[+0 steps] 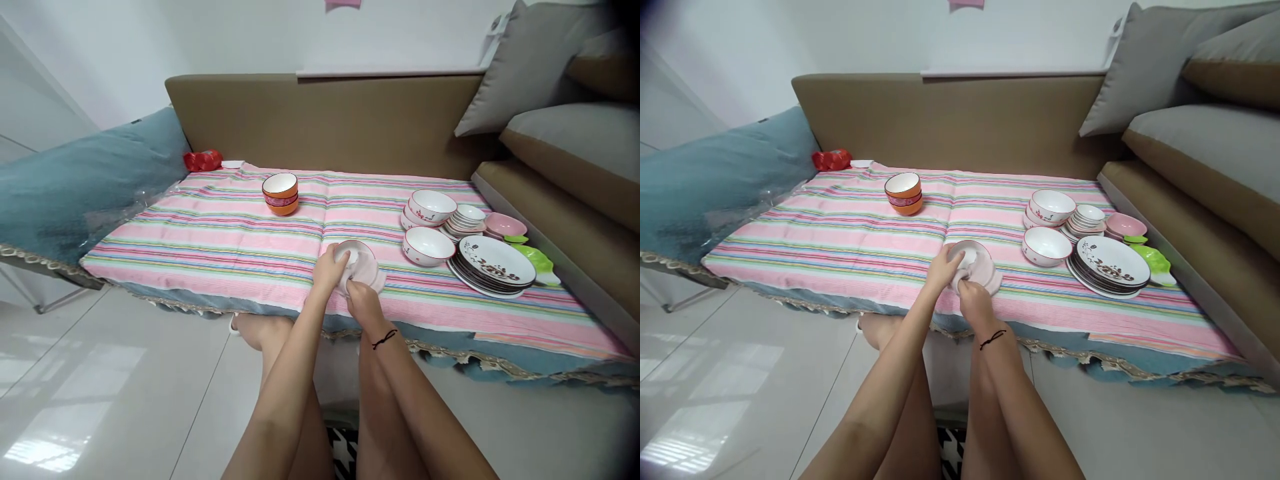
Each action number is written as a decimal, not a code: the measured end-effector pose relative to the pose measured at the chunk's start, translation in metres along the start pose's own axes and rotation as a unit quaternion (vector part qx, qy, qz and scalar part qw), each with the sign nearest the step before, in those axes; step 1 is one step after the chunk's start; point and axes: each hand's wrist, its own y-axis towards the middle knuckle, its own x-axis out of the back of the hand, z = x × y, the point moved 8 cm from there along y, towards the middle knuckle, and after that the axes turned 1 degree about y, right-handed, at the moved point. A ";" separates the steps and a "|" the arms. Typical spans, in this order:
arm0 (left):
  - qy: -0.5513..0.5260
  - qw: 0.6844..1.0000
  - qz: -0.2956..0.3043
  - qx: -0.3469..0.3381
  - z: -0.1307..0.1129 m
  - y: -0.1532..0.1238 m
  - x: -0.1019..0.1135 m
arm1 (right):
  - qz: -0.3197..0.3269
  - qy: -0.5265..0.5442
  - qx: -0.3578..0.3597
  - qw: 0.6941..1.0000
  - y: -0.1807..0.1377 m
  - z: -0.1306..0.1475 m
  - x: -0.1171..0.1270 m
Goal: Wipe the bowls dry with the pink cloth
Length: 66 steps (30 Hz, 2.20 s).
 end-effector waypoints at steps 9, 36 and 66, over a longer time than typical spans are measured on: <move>-0.110 0.984 0.082 -0.111 0.007 -0.012 -0.012 | -0.100 -0.009 -0.067 0.993 0.002 -0.007 0.011; -0.185 0.978 0.063 -0.070 0.054 -0.017 -0.007 | -0.028 0.040 -0.008 0.999 -0.001 -0.017 0.011; -0.204 0.977 0.025 -0.057 0.060 -0.007 -0.012 | -0.003 0.029 0.036 0.999 -0.004 -0.005 0.015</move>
